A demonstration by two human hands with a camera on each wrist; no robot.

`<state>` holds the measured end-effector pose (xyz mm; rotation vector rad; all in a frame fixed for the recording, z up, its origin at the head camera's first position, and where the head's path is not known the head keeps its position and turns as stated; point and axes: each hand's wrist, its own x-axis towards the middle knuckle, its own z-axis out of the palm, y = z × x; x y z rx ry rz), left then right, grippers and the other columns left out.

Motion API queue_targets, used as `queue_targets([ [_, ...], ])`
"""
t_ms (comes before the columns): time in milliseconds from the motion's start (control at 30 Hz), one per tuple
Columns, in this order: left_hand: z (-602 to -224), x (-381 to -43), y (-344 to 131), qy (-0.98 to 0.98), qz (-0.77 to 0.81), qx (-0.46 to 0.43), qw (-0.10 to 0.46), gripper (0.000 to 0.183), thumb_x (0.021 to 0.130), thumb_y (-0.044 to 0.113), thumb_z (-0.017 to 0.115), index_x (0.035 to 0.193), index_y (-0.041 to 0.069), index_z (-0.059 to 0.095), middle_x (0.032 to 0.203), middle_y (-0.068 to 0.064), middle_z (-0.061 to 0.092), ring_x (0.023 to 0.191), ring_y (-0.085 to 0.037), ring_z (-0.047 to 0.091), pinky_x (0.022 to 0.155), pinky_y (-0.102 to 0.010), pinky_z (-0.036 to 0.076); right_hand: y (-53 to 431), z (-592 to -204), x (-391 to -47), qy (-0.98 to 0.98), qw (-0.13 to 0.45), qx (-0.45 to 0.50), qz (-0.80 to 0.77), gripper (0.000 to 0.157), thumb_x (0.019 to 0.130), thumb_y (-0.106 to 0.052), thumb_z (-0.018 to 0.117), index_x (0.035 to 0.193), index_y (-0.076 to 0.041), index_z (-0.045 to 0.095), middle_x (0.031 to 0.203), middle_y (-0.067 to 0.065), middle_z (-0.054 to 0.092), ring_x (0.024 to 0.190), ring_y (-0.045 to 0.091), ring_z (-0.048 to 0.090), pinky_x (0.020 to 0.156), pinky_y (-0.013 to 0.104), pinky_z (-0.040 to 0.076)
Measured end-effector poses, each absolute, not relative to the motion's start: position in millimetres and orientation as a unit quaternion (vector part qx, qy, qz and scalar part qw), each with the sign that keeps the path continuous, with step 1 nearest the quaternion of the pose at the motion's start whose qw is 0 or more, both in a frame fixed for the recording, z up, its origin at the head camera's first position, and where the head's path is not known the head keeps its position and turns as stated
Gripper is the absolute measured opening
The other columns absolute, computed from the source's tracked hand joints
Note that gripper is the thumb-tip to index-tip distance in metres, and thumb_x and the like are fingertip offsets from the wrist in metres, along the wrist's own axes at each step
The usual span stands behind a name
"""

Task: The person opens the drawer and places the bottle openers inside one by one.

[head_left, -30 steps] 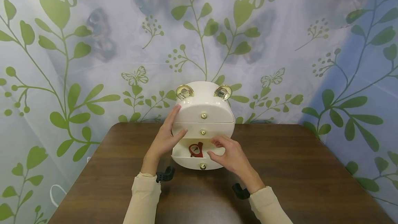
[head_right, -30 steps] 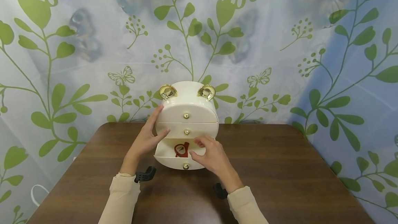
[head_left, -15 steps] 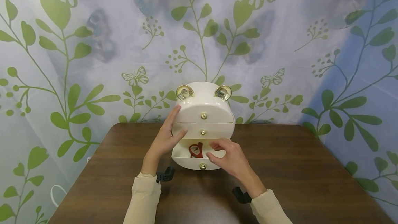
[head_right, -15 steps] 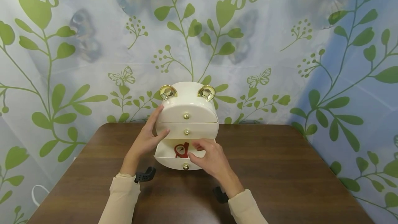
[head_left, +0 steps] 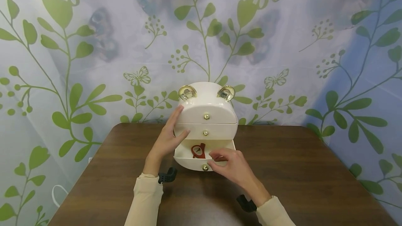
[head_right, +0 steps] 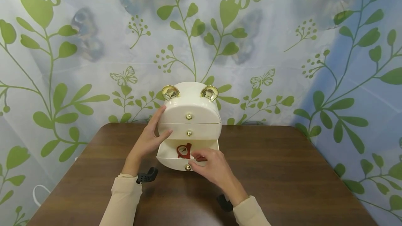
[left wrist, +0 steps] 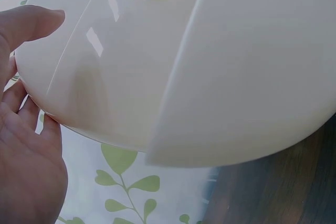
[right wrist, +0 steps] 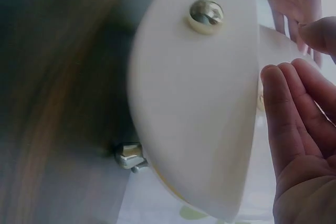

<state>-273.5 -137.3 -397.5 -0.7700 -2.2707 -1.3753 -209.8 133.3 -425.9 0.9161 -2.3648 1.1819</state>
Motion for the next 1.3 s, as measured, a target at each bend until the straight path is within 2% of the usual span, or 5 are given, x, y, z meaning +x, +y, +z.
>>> queue_targets([
  [167,-398,-273,-138,-0.81,-0.488,-0.267,0.185,0.084,0.097,0.013,0.073,0.165,0.016,0.025,0.172,-0.008,0.02,0.159,-0.029,0.018,0.124,-0.057,0.024,134,-429,-205,-0.832,0.189,0.342,0.394,0.022,0.08,-0.009,0.088,0.099,-0.009,0.078,0.096,0.006,0.078,0.081,0.011,0.075,0.076,0.026,0.062],
  [433,-399,-274,-138,-0.813,-0.484,-0.267,0.184,0.085,0.097,0.013,0.073,0.166,0.017,0.024,0.172,-0.008,0.019,0.158,-0.029,0.018,0.123,-0.057,0.025,131,-442,-201,-0.826,0.209,0.365,0.376,0.016,0.081,-0.006,0.087,0.095,-0.009,0.079,0.091,0.001,0.078,0.078,0.009,0.075,0.071,0.021,0.06],
  [633,-399,-274,-138,-0.812,-0.483,-0.27,0.185,0.087,0.096,0.013,0.074,0.166,0.019,0.022,0.172,-0.007,0.019,0.158,-0.03,0.019,0.123,-0.057,0.026,125,-458,-201,-0.814,0.256,0.377,0.36,0.02,0.077,-0.002,0.089,0.093,-0.007,0.079,0.09,0.002,0.078,0.077,0.011,0.075,0.07,0.018,0.059],
  [1000,-399,-275,-137,-0.81,-0.484,-0.271,0.191,0.084,0.097,0.013,0.073,0.166,0.016,0.024,0.172,-0.009,0.02,0.158,-0.031,0.018,0.123,-0.059,0.025,118,-465,-201,-0.834,0.31,0.334,0.312,0.02,0.075,-0.003,0.09,0.088,-0.013,0.08,0.084,-0.005,0.078,0.071,0.0,0.07,0.066,0.014,0.056],
  [1300,-397,-273,-137,-0.808,-0.491,-0.27,0.181,0.085,0.097,0.012,0.073,0.166,0.018,0.024,0.172,-0.006,0.019,0.159,-0.027,0.018,0.124,-0.055,0.024,115,-465,-199,-0.865,0.308,0.296,0.265,0.015,0.078,-0.009,0.089,0.084,-0.02,0.08,0.079,-0.012,0.075,0.07,-0.004,0.067,0.064,0.016,0.055],
])
